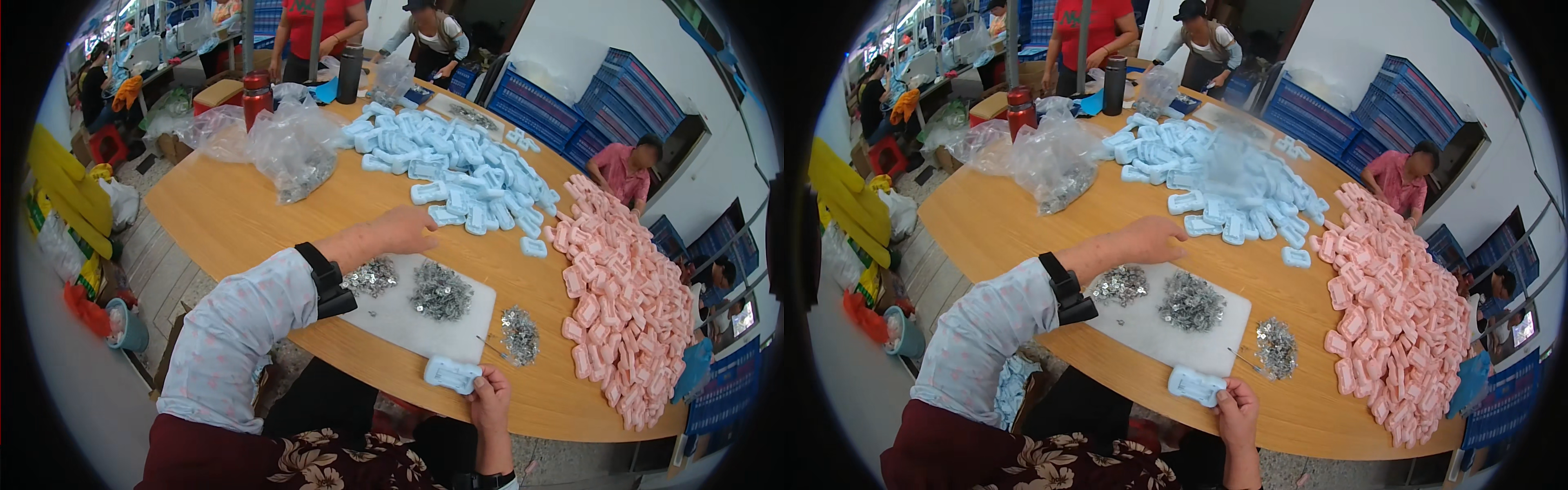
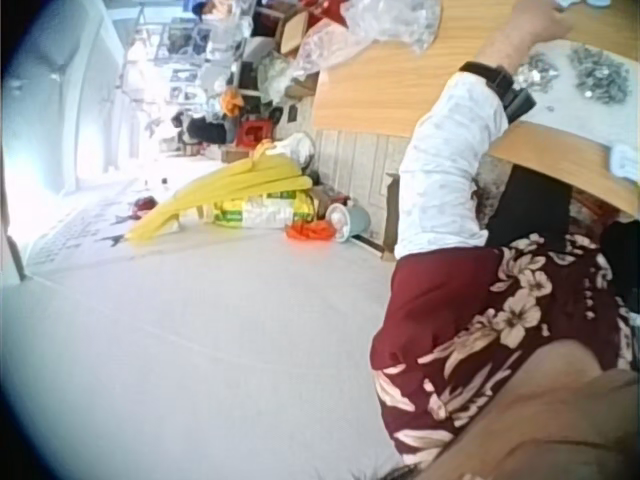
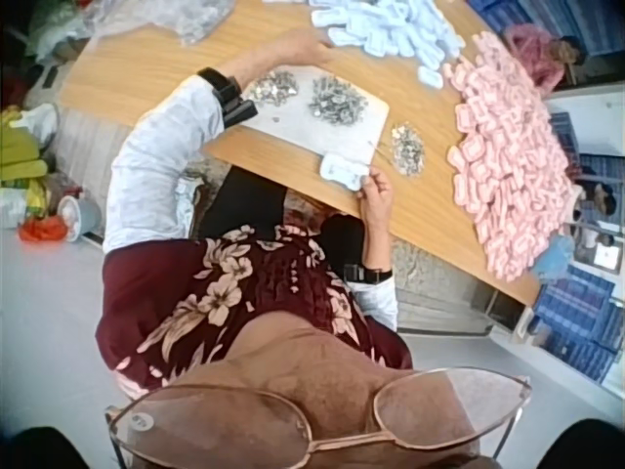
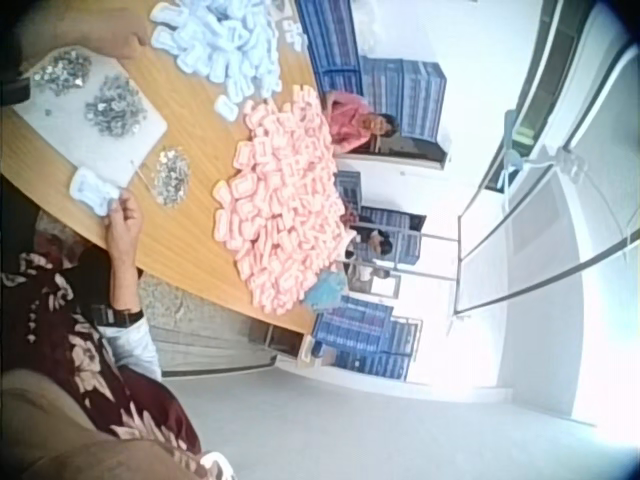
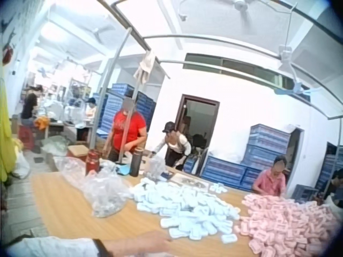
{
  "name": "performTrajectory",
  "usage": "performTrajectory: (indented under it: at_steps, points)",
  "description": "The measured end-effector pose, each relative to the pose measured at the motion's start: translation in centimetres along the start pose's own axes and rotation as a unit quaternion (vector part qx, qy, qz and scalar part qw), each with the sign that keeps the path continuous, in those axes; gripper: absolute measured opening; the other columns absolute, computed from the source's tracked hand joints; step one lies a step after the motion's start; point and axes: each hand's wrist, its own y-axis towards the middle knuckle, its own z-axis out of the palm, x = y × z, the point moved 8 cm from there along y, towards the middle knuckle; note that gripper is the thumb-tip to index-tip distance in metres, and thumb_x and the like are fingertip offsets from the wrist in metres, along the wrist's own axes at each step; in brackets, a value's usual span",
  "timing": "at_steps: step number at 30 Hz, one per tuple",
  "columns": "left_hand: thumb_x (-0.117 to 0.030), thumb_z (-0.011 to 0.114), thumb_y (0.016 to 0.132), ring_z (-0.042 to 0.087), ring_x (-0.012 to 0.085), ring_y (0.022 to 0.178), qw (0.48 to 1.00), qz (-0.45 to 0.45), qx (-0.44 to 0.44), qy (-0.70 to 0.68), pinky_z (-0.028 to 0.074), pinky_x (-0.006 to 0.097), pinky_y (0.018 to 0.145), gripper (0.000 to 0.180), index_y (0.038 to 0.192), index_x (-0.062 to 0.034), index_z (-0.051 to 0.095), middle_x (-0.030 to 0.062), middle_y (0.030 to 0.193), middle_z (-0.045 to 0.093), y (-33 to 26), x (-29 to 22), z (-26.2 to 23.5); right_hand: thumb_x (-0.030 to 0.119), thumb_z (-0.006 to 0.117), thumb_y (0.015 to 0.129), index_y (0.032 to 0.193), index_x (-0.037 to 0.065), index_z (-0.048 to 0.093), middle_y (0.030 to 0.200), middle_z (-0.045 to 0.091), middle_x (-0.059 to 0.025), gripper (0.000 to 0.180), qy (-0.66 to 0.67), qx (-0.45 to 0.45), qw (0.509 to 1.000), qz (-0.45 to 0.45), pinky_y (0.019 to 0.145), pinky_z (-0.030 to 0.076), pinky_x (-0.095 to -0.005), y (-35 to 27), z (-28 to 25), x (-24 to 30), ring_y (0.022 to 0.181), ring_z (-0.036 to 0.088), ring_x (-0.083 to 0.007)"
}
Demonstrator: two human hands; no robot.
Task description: Assembling small plastic components with metal contacts on a workbench.
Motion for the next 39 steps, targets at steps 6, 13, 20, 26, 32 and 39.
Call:
performTrajectory:
  at_steps: [6,13,20,26,32,39]
  points:
    - [-0.035,0.06,0.088,0.055,0.0335,0.12,0.999,-0.026,0.022,-0.028,0.043,0.04,0.103,0.046,0.122,-0.0053,0.065,0.0176,0.126,0.062,-0.8,-1.0,-0.7,0.01,0.064,0.087,0.097,0.0,0.059,0.079,0.061,-0.0032,0.015,0.012,-0.006,1.0,-0.008,0.054,0.041,-0.0207,-0.2,-0.6,-0.2,0.06,0.049,-0.0078]
    - [-0.035,0.062,0.089,0.056,0.0331,0.119,0.998,0.024,-0.005,-0.057,0.044,0.041,0.102,0.044,0.12,-0.0045,0.065,0.0178,0.124,0.063,-4.1,-2.7,-2.1,0.009,0.061,0.088,0.096,0.0,0.058,0.078,0.061,-0.0043,0.013,0.006,-0.002,0.999,-0.035,0.052,0.041,-0.0206,0.0,-1.6,-1.0,0.057,0.048,-0.0071]
    - [-0.03,0.063,0.092,0.06,0.034,0.109,0.986,0.058,-0.101,-0.117,0.046,0.042,0.096,0.037,0.118,-0.0043,0.065,0.0165,0.118,0.064,-12.2,-3.9,-5.4,0.015,0.065,0.087,0.096,0.001,0.058,0.079,0.062,-0.0043,0.018,-0.009,-0.001,0.998,-0.063,0.05,0.04,-0.0189,-0.2,-1.3,-0.6,0.057,0.049,-0.0064]
    - [-0.022,0.062,0.093,0.064,0.0202,0.089,0.935,-0.071,-0.243,-0.248,0.05,0.032,0.08,0.029,0.113,-0.0022,0.066,0.0092,0.102,0.068,-19.9,0.5,-5.7,0.017,0.067,0.087,0.096,0.002,0.058,0.079,0.063,-0.0041,0.021,-0.017,0.008,0.998,-0.068,0.05,0.04,-0.0186,0.4,-1.8,-0.9,0.058,0.05,-0.0062]
    - [-0.013,0.063,0.092,0.057,0.0064,0.07,0.816,-0.19,-0.417,-0.353,0.047,0.021,0.066,0.015,0.1,-0.0007,0.066,0.0036,0.083,0.065,-27.6,8.5,-1.3,0.013,0.062,0.092,0.106,0.001,0.062,0.085,0.064,-0.0046,0.018,-0.067,-0.004,0.997,-0.033,0.053,0.038,-0.0191,0.0,-2.3,-1.4,0.062,0.051,-0.0064]
    - [-0.011,0.065,0.089,0.056,0.0103,0.061,0.866,-0.14,-0.455,-0.153,0.046,0.026,0.055,0.009,0.089,-0.0013,0.066,0.0049,0.072,0.061,-29.9,6.2,-2.7,0.012,0.06,0.091,0.102,0.001,0.062,0.083,0.063,-0.0041,0.015,-0.088,-0.006,0.995,-0.044,0.052,0.037,-0.0191,-0.1,-1.8,-1.0,0.06,0.049,-0.0064]
